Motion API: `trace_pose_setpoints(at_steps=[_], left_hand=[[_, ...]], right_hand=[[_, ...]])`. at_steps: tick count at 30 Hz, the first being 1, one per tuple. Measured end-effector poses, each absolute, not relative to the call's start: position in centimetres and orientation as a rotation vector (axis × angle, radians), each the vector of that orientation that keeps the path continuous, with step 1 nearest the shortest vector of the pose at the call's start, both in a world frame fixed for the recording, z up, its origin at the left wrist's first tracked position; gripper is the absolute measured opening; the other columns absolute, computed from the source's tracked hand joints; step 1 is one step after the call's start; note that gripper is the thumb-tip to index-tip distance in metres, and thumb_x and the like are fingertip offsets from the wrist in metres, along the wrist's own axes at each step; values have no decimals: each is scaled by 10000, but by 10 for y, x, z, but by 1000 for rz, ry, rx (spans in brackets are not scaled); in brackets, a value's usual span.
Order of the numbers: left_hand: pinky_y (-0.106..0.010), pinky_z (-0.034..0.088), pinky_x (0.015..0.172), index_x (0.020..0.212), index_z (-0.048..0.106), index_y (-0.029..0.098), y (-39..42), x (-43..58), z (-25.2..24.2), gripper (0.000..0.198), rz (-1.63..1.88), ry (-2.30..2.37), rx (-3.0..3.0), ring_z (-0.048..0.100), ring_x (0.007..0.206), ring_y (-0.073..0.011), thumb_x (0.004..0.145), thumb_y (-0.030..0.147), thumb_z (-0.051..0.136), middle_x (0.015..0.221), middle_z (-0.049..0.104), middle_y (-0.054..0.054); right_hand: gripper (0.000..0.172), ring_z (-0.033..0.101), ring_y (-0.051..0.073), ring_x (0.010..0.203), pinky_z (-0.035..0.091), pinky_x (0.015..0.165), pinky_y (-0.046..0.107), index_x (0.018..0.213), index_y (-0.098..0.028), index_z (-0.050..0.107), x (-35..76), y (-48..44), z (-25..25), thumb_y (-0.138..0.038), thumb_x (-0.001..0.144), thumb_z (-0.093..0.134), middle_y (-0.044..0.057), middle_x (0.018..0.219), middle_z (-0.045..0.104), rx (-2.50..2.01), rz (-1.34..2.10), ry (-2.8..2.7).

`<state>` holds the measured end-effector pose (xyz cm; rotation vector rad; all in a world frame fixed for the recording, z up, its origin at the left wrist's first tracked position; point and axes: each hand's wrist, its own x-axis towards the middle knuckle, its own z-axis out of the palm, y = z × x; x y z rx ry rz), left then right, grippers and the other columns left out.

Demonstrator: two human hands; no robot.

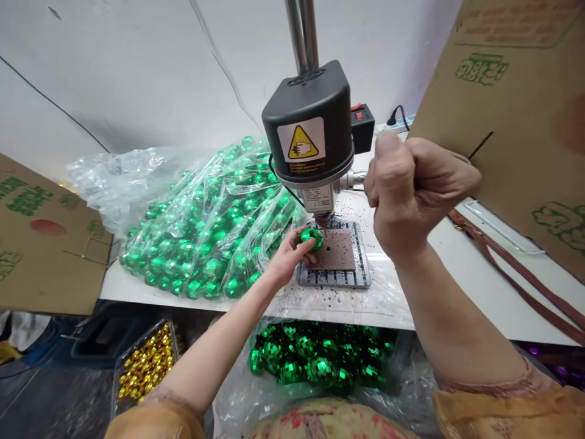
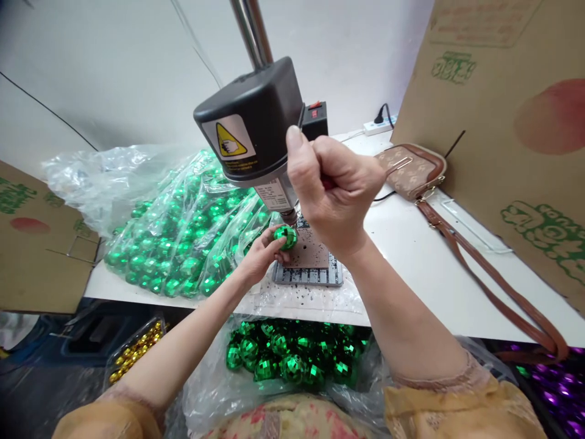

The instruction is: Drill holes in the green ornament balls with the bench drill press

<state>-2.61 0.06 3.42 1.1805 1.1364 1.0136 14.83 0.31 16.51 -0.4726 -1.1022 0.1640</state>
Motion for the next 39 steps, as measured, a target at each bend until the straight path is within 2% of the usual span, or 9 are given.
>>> trace_pose_setpoints(at_steps=[3, 5, 10, 17, 23, 26, 32, 35, 39], left_hand=[[-268, 527, 650, 1261, 560, 193, 7, -24, 22, 562, 1049, 1170, 1390, 645, 782, -151, 803, 468, 733, 1033, 687, -67], [-275, 534, 724, 1250, 579, 200, 10, -25, 18, 541, 1047, 1176, 1487, 638, 884, -165, 806, 469, 732, 1102, 677, -70], [-246, 496, 646, 1288, 570, 197, 13, -29, 20, 512, 965, 1219, 1543, 598, 780, -138, 869, 479, 655, 1026, 672, -52], [-251, 475, 626, 1299, 571, 196, 11, -29, 25, 505, 893, 1199, 1635, 580, 733, -132, 880, 464, 654, 972, 659, -50], [-264, 469, 632, 1271, 574, 191, 9, -21, 19, 526, 916, 1254, 1696, 582, 716, -143, 835, 458, 698, 906, 663, -35], [-297, 495, 702, 1231, 600, 198, 6, -13, 16, 498, 982, 1323, 1821, 611, 795, -170, 803, 416, 735, 1003, 671, -58], [-423, 473, 975, 1263, 585, 209, 2, 3, 7, 470, 1075, 1395, 1945, 600, 1101, -257, 831, 336, 719, 1192, 662, -99], [-428, 459, 997, 1287, 576, 198, 0, 5, 5, 488, 1074, 1426, 1940, 579, 1122, -261, 838, 328, 718, 1191, 654, -107], [-422, 460, 994, 1297, 573, 222, -2, 4, 4, 495, 1075, 1422, 1934, 577, 1105, -256, 840, 341, 723, 1168, 651, -96]], right_hand=[[479, 303, 24, 418, 205, 477, 263, 500, -163, 360, 148, 2, 167, -215, 918, 587, -57, 468, 313, -438, 160, -1108], [475, 305, 25, 416, 211, 473, 264, 497, -168, 369, 148, 2, 167, -211, 916, 587, -58, 467, 325, -449, 148, -1105], [549, 292, 32, 400, 218, 440, 274, 468, -178, 348, 147, 2, 170, -365, 914, 608, -49, 437, 306, -492, 91, -1097], [518, 281, 18, 410, 212, 471, 269, 482, -170, 354, 150, 6, 186, -313, 917, 597, -62, 458, 295, -501, 164, -1140], [543, 213, 70, 426, 202, 468, 328, 481, -213, 320, 152, 24, 196, -552, 838, 550, -46, 436, 284, -537, 142, -1181], [538, 222, 77, 421, 194, 453, 335, 477, -225, 343, 153, 28, 198, -620, 788, 534, -41, 434, 289, -517, 170, -1182], [555, 212, 67, 430, 205, 449, 315, 507, -209, 324, 155, 29, 197, -623, 816, 526, -49, 443, 283, -569, 166, -1206], [571, 213, 49, 404, 188, 431, 305, 493, -198, 318, 153, 22, 195, -570, 835, 584, -58, 429, 294, -503, 166, -1174], [536, 272, 30, 389, 193, 452, 282, 467, -174, 365, 149, 6, 184, -355, 904, 616, -60, 439, 297, -466, 149, -1122]])
